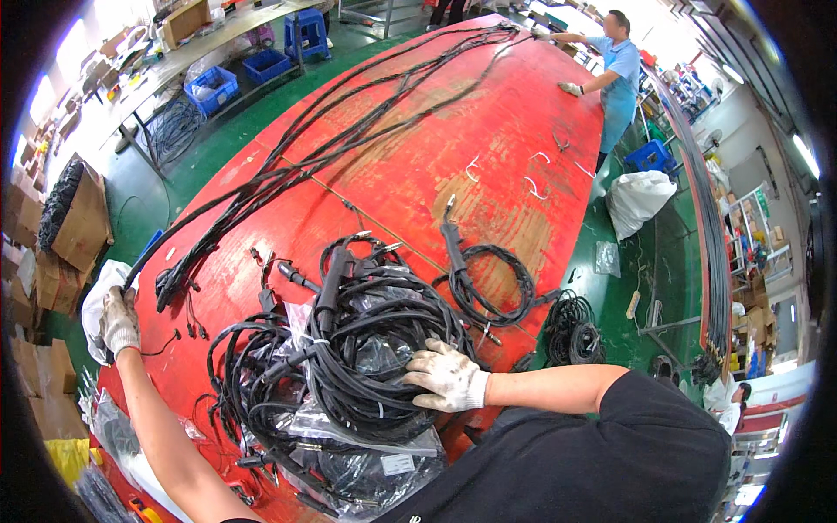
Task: The person sorts, bundles, and organizes black electrical or data cables on a large work table by hand.
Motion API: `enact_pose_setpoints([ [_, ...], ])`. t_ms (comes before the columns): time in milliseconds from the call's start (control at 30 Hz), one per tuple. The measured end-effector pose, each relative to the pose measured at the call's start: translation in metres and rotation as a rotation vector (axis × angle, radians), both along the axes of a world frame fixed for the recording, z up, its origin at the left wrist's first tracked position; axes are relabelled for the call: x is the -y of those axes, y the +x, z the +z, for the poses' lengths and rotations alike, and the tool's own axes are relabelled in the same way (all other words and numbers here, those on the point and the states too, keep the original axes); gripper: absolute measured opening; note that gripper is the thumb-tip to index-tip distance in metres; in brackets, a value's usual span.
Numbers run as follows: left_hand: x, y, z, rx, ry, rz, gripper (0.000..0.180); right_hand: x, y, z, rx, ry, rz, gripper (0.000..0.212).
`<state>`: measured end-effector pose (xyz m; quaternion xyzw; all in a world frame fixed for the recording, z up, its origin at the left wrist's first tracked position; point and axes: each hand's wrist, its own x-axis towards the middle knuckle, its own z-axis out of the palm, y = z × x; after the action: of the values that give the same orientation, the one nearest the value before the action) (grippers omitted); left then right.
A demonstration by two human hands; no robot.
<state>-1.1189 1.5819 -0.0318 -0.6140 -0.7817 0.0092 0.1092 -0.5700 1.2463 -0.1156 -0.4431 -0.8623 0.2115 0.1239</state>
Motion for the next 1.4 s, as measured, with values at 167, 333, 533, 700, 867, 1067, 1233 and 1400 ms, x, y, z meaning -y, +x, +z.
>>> enact_pose_setpoints([
  [167,-0.028,-0.02,-0.046,-0.033,0.065,-0.151,0.031,-0.008,-0.011,0.002,-0.03,0.082,-0.078,0.056],
  [333,-0.019,-0.03,-0.073,0.058,-0.055,-0.062,0.027,-0.014,-0.018,-0.007,0.088,-0.062,-0.033,0.053],
  [533,-0.028,-0.036,-0.116,0.041,-0.037,-0.061,0.037,-0.006,-0.019,-0.021,0.119,-0.014,-0.049,0.051],
  [700,-0.043,-0.02,-0.141,0.072,-0.131,0.017,0.04,-0.003,-0.019,-0.029,0.1,0.004,-0.06,0.051],
  [867,-0.059,-0.061,-0.177,0.184,-0.058,0.174,0.041,-0.004,-0.02,-0.031,0.121,-0.039,-0.02,0.05],
  [1067,-0.052,-0.005,-0.212,0.268,-0.237,-0.148,0.042,-0.007,-0.02,-0.032,0.159,-0.056,-0.064,0.048],
  [1233,-0.055,0.019,-0.27,0.174,0.043,-0.388,0.031,0.001,-0.019,-0.037,0.194,-0.051,-0.084,0.05],
  [1400,-0.048,0.021,-0.286,0.047,0.004,-0.574,0.03,0.003,-0.026,-0.04,0.184,-0.061,-0.069,0.049],
])
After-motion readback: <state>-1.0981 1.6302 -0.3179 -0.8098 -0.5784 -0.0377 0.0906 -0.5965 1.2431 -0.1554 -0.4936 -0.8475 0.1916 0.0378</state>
